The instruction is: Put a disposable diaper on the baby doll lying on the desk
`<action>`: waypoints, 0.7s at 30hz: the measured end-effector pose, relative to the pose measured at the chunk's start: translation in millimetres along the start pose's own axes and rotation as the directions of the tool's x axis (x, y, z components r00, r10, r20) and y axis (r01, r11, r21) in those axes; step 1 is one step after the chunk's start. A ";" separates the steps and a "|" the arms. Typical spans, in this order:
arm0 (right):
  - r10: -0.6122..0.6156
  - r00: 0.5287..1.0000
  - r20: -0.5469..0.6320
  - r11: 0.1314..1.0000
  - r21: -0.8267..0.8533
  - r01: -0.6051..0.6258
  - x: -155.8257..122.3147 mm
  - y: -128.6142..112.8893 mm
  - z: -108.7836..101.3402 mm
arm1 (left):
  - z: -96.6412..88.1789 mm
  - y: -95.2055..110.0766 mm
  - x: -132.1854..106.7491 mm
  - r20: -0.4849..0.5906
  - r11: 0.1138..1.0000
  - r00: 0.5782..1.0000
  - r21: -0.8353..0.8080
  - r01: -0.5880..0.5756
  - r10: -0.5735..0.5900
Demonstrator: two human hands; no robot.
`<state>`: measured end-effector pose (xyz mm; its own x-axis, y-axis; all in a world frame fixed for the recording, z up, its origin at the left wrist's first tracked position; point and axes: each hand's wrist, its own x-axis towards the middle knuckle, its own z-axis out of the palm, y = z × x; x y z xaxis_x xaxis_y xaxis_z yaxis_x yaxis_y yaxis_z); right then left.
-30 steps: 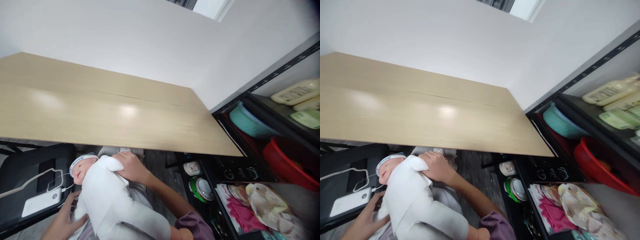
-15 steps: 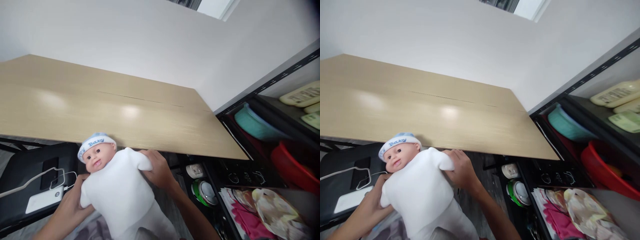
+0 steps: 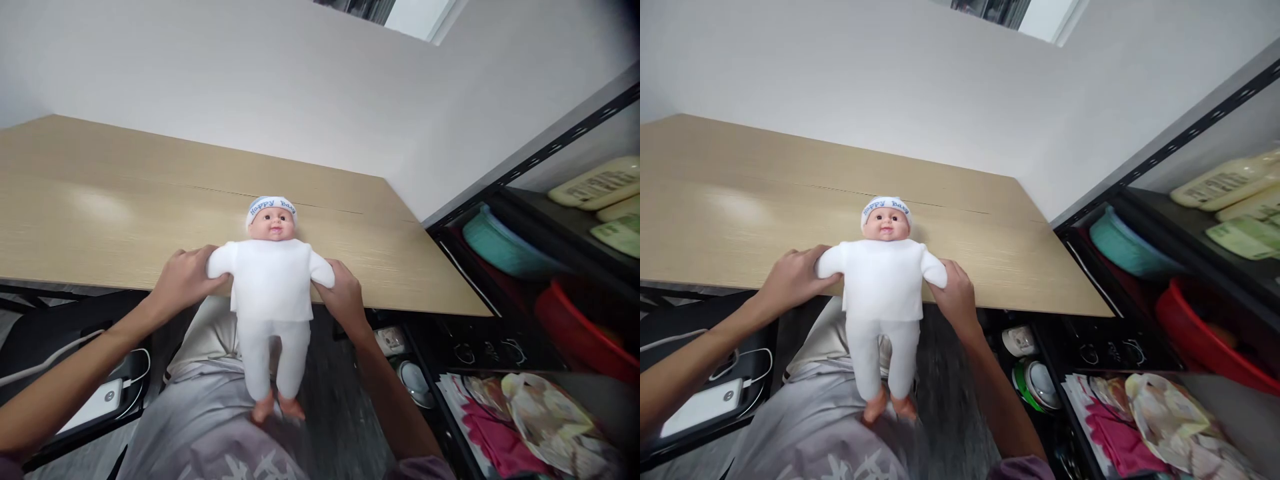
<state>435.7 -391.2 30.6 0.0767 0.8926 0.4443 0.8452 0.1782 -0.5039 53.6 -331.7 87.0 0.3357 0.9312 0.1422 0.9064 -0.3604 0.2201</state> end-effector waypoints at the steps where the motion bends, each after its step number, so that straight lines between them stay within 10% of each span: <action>1: 0.013 1.000 0.001 1.000 -0.011 -0.013 8.7 8.1 5.4 | 2.7 -2.4 13.4 -0.006 1.000 1.000 0.019 0.018 -0.018; 21: -0.058 0.998 -0.009 0.980 -0.192 0.055 186.6 100.3 121.5 | 81.5 -91.1 217.9 -0.245 0.989 0.969 0.146 0.019 0.018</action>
<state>470.6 -156.5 -27.0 0.0323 0.8770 0.4793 0.9341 0.1441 -0.3266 65.1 -91.5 19.3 0.2786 0.8827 0.3784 0.9404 -0.3308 0.0793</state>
